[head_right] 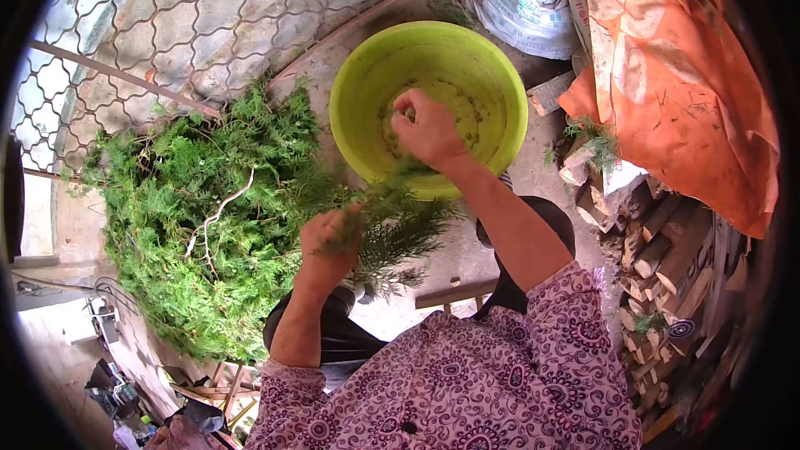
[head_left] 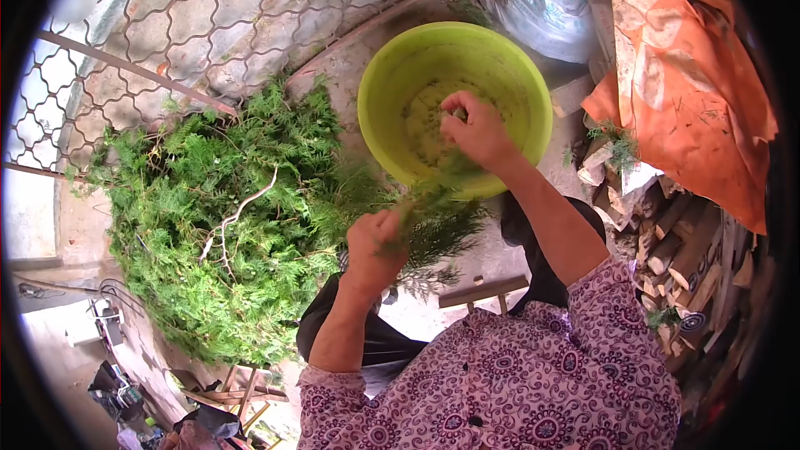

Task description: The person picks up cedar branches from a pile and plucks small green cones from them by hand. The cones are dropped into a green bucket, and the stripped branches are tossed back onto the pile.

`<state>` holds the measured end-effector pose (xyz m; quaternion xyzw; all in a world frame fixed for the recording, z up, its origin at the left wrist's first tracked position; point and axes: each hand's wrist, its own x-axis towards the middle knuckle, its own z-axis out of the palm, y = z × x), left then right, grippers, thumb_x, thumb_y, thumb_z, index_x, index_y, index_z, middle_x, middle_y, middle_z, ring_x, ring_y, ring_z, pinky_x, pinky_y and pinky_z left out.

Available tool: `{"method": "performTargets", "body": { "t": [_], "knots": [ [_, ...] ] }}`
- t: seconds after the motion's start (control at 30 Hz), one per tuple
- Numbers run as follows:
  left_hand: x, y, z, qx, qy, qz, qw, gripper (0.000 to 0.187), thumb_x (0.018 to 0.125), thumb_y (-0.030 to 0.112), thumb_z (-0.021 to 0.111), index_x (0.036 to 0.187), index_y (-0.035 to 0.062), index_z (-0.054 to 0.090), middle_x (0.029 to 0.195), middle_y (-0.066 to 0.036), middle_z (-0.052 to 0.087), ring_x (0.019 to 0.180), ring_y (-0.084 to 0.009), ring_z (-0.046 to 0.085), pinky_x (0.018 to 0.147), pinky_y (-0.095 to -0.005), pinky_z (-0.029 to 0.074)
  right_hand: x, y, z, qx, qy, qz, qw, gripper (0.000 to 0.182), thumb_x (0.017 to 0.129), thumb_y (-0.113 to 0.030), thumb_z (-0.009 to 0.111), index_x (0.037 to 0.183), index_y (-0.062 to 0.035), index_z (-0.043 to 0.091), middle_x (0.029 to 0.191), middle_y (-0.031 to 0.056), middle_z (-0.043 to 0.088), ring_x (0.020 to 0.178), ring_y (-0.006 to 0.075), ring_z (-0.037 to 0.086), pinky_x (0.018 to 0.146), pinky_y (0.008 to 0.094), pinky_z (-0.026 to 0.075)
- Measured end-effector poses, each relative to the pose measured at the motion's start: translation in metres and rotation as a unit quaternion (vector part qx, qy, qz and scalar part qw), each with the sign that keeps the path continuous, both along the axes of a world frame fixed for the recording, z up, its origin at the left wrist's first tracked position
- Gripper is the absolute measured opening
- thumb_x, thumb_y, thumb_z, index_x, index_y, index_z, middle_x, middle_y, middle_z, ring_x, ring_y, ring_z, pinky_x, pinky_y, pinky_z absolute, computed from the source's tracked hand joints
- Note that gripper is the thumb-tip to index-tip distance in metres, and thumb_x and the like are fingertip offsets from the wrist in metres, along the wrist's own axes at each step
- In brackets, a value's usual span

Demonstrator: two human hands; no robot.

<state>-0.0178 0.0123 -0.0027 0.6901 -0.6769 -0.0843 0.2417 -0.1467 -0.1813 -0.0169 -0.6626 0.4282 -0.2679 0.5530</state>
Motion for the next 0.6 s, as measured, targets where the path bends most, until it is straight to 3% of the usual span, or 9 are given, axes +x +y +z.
{"method": "performTargets", "body": {
  "t": [0.03,0.1,0.13,0.2,0.27,0.37,0.43,0.53,0.6],
  "knots": [
    [0.001,0.001,-0.002,0.0,0.0,0.0,1.0,0.025,0.066,-0.001,0.059,0.09,0.0043,0.058,0.064,-0.008,0.053,0.055,-0.023,0.053,0.053,-0.0311,0.042,-0.003,-0.002,0.001,-0.103,0.026,-0.014,0.994,0.029,0.074,-0.018,0.059,0.096,-0.0003,0.054,0.08,0.0108,0.058,0.07,0.0193,0.057,0.065,0.0329,0.045],
    [0.003,0.002,-0.004,-0.02,0.207,0.108,0.972,0.013,0.076,0.003,0.06,0.089,0.0031,0.059,0.068,-0.006,0.057,0.056,-0.0168,0.052,0.053,-0.0257,0.041,-0.005,-0.004,0.001,-0.095,0.022,-0.023,0.995,0.032,0.074,-0.018,0.059,0.1,-0.0005,0.054,0.083,0.0111,0.058,0.07,0.0189,0.056,0.065,0.032,0.045],
    [0.003,0.002,-0.005,-0.02,0.206,0.109,0.972,0.013,0.076,0.003,0.06,0.089,0.0031,0.059,0.068,-0.006,0.057,0.056,-0.0168,0.052,0.053,-0.0257,0.041,-0.006,-0.005,0.002,-0.089,0.018,-0.032,0.995,0.036,0.075,-0.019,0.06,0.105,-0.0008,0.054,0.086,0.0113,0.058,0.069,0.0186,0.055,0.065,0.0311,0.045],
    [0.001,-0.001,-0.005,-0.069,0.466,0.207,0.858,0.009,0.081,0.008,0.059,0.087,0.0021,0.059,0.069,-0.001,0.058,0.058,-0.0091,0.049,0.053,-0.0211,0.038,-0.005,-0.008,-0.006,-0.157,0.007,-0.04,0.987,0.038,0.075,-0.02,0.06,0.107,-0.0009,0.053,0.086,0.0121,0.058,0.069,0.0186,0.055,0.066,0.0304,0.045],
    [0.006,-0.002,-0.001,-0.062,0.499,0.221,0.836,0.009,0.082,0.009,0.059,0.088,0.0023,0.059,0.07,0.001,0.056,0.059,-0.0074,0.048,0.053,-0.0209,0.037,-0.006,-0.01,-0.008,-0.224,-0.004,-0.049,0.973,0.041,0.076,-0.021,0.06,0.11,-0.001,0.053,0.086,0.0128,0.059,0.069,0.0187,0.054,0.067,0.0296,0.045],
    [0.01,-0.005,0.007,-0.063,0.551,0.238,0.798,0.01,0.081,0.01,0.06,0.088,0.0037,0.06,0.067,0.002,0.055,0.058,-0.0056,0.047,0.051,-0.0199,0.036,-0.009,-0.005,0.009,-0.079,0.001,-0.03,0.996,0.041,0.075,-0.024,0.062,0.109,-0.0015,0.054,0.091,0.0125,0.06,0.077,0.0187,0.056,0.072,0.0293,0.044],
    [0.01,-0.006,0.009,-0.072,0.57,0.242,0.782,0.01,0.08,0.011,0.061,0.089,0.005,0.061,0.064,0.002,0.055,0.054,-0.0055,0.046,0.049,-0.0191,0.034,-0.008,0.0,0.012,0.113,-0.109,0.054,0.986,0.045,0.074,-0.028,0.065,0.108,-0.0008,0.055,0.096,0.0104,0.06,0.082,0.0167,0.056,0.076,0.0286,0.044],
    [0.007,-0.009,0.01,-0.081,0.608,0.222,0.758,0.011,0.08,0.013,0.062,0.089,0.0056,0.061,0.063,0.002,0.054,0.054,-0.0053,0.046,0.049,-0.0194,0.034,-0.002,0.012,0.008,0.082,-0.08,0.118,0.986,0.045,0.073,-0.026,0.066,0.108,0.0004,0.055,0.099,0.0064,0.06,0.085,0.0131,0.054,0.076,0.0268,0.043],
    [0.004,-0.008,0.012,-0.034,0.583,0.208,0.785,0.012,0.081,0.014,0.061,0.089,0.0057,0.061,0.063,0.002,0.055,0.055,-0.0057,0.046,0.051,-0.0198,0.036,-0.002,0.018,0.026,0.087,-0.093,0.157,0.979,0.043,0.074,-0.024,0.066,0.107,0.0011,0.056,0.097,0.0052,0.061,0.085,0.0119,0.054,0.076,0.0259,0.043]
  ]
}}
